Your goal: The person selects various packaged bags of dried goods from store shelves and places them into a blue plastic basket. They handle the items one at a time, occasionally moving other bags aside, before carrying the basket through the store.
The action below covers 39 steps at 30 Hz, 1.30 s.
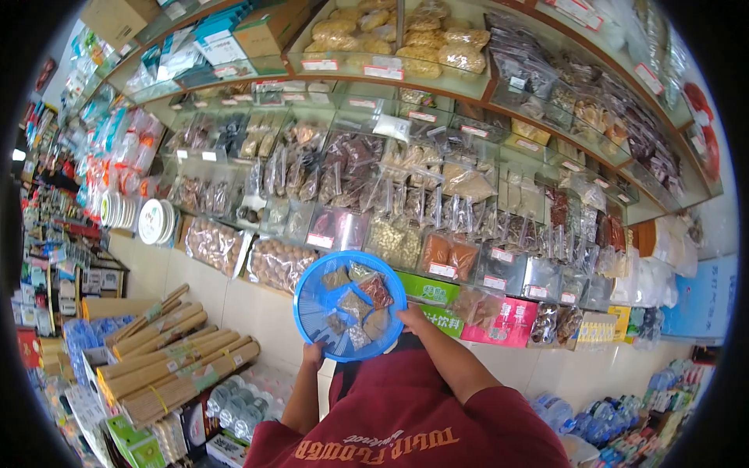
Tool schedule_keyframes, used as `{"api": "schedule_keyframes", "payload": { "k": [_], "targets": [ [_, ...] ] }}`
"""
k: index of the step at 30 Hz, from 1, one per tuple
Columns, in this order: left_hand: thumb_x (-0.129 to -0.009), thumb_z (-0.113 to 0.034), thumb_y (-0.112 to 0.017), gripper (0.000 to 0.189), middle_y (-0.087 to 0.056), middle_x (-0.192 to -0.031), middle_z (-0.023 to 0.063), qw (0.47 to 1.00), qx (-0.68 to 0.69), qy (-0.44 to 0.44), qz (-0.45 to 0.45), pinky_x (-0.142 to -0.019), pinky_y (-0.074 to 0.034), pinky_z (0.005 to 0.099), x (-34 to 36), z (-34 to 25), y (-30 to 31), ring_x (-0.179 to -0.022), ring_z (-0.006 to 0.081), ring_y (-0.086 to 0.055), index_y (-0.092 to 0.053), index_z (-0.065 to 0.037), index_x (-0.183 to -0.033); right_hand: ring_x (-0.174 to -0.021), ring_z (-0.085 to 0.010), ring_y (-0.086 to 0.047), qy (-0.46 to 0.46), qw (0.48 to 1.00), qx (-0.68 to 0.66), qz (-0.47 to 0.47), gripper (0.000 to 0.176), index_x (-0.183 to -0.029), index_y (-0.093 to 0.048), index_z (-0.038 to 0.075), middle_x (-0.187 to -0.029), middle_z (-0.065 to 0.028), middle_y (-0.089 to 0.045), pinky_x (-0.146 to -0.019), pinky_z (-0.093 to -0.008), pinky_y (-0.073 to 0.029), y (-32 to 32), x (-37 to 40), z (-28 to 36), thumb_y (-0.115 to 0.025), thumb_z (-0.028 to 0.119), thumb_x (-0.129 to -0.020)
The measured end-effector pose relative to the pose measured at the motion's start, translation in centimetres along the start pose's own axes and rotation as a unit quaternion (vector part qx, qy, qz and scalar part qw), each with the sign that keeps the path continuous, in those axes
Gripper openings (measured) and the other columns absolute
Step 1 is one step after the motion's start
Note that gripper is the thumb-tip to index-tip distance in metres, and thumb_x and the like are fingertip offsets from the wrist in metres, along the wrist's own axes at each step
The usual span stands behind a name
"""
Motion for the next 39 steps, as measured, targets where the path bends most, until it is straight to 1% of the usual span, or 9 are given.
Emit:
{"api": "schedule_keyframes", "payload": {
  "k": [10,20,25,27,28,30,34,36,39],
  "targets": [
    [-0.071,0.016,-0.048,0.051,-0.055,-0.114,0.0147,0.979,-0.147,-0.048,0.131,-0.080,-0.053,0.0369,0.3,-6.9,-2.8,-0.098,0.0263,-0.058,-0.048,0.002,-0.120,-0.086,-0.0281,-0.061,-0.066,0.979,-0.190,0.028,0.037,-0.109,-0.053,0.005,-0.096,-0.0131,-0.058,-0.075,-0.0482,-0.051,0.5,2.1,-5.5,-0.053,0.003,-0.072],
    [-0.071,0.008,-0.054,0.046,-0.060,-0.108,0.0101,0.895,-0.328,-0.078,0.294,-0.082,-0.049,0.0342,-4.0,-9.8,-12.5,-0.095,0.0231,-0.059,-0.052,0.000,-0.117,-0.092,-0.0330,-0.059,0.126,0.896,-0.423,-0.044,0.043,-0.114,-0.052,0.002,-0.102,-0.0158,-0.057,-0.076,-0.0524,-0.051,1.0,7.9,-9.3,-0.046,-0.004,-0.072],
    [-0.075,-0.003,-0.058,0.048,-0.060,-0.106,0.0096,0.867,-0.355,0.024,0.349,-0.083,-0.047,0.0344,-2.4,-9.2,-17.5,-0.094,0.0233,-0.059,-0.046,0.002,-0.121,-0.077,-0.0279,-0.062,0.188,0.842,-0.498,-0.081,0.037,-0.105,-0.054,-0.002,-0.088,-0.0134,-0.060,-0.067,-0.0420,-0.053,1.6,10.2,-14.3,-0.047,-0.004,-0.069],
    [-0.079,-0.012,-0.063,0.039,-0.062,-0.095,0.0092,0.852,-0.379,-0.235,0.275,-0.081,-0.047,0.0328,0.0,-8.8,-19.9,-0.090,0.0215,-0.059,-0.051,0.003,-0.113,-0.075,-0.0275,-0.061,0.217,0.820,-0.521,-0.095,0.035,-0.103,-0.055,-0.002,-0.086,-0.0130,-0.060,-0.067,-0.0413,-0.053,1.1,11.2,-15.4,-0.047,-0.004,-0.069],
    [-0.079,-0.012,-0.063,0.039,-0.062,-0.095,0.0092,0.844,-0.387,-0.240,0.283,-0.081,-0.047,0.0328,1.7,-9.0,-21.1,-0.090,0.0215,-0.059,-0.051,0.003,-0.113,-0.074,-0.0271,-0.061,0.238,0.808,-0.528,-0.106,0.034,-0.101,-0.056,-0.001,-0.084,-0.0125,-0.059,-0.066,-0.0406,-0.053,1.0,11.9,-15.9,-0.047,-0.004,-0.069],
    [-0.078,-0.013,-0.064,0.040,-0.060,-0.098,0.0123,0.659,-0.423,-0.593,0.189,-0.084,-0.045,0.0350,5.2,-10.1,-22.7,-0.092,0.0242,-0.059,-0.051,0.002,-0.112,-0.074,-0.0268,-0.061,0.244,0.793,-0.552,-0.084,0.032,-0.100,-0.056,-0.001,-0.083,-0.0120,-0.059,-0.065,-0.0409,-0.052,1.1,13.1,-16.6,-0.047,-0.004,-0.069],
    [-0.075,-0.012,-0.066,0.047,-0.054,-0.107,0.0148,0.624,-0.465,-0.511,0.367,-0.076,-0.048,0.0349,5.1,-7.1,-24.4,-0.086,0.0219,-0.058,-0.047,-0.003,-0.117,-0.074,-0.0245,-0.061,0.267,0.783,-0.562,-0.028,0.026,-0.095,-0.059,-0.001,-0.083,-0.0101,-0.060,-0.063,-0.0409,-0.051,2.9,13.9,-17.0,-0.050,-0.004,-0.071],
    [-0.074,-0.014,-0.069,0.055,-0.049,-0.114,0.0177,0.632,-0.519,-0.310,0.484,-0.076,-0.048,0.0370,8.1,-4.0,-27.5,-0.088,0.0223,-0.057,-0.044,-0.002,-0.121,-0.073,-0.0236,-0.061,0.290,0.792,-0.535,-0.045,0.023,-0.092,-0.059,-0.002,-0.082,-0.0099,-0.060,-0.062,-0.0399,-0.051,4.1,13.4,-17.2,-0.051,-0.004,-0.071],
    [-0.071,-0.023,-0.074,0.068,-0.049,-0.117,0.0198,0.572,-0.552,-0.408,0.449,-0.077,-0.049,0.0370,12.3,0.8,-32.0,-0.093,0.0259,-0.058,-0.039,0.000,-0.125,-0.068,-0.0212,-0.060,0.297,0.810,-0.501,-0.062,0.018,-0.087,-0.061,-0.002,-0.078,-0.0095,-0.061,-0.060,-0.0371,-0.049,6.5,14.4,-16.5,-0.053,-0.003,-0.071]
  ]
}}
Point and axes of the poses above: each hand's wrist, its own x-axis away from the middle knuckle, its own y-axis out of the back of the hand, z = x × y, the point moved 1 cm from there along -x, towards the middle knuckle
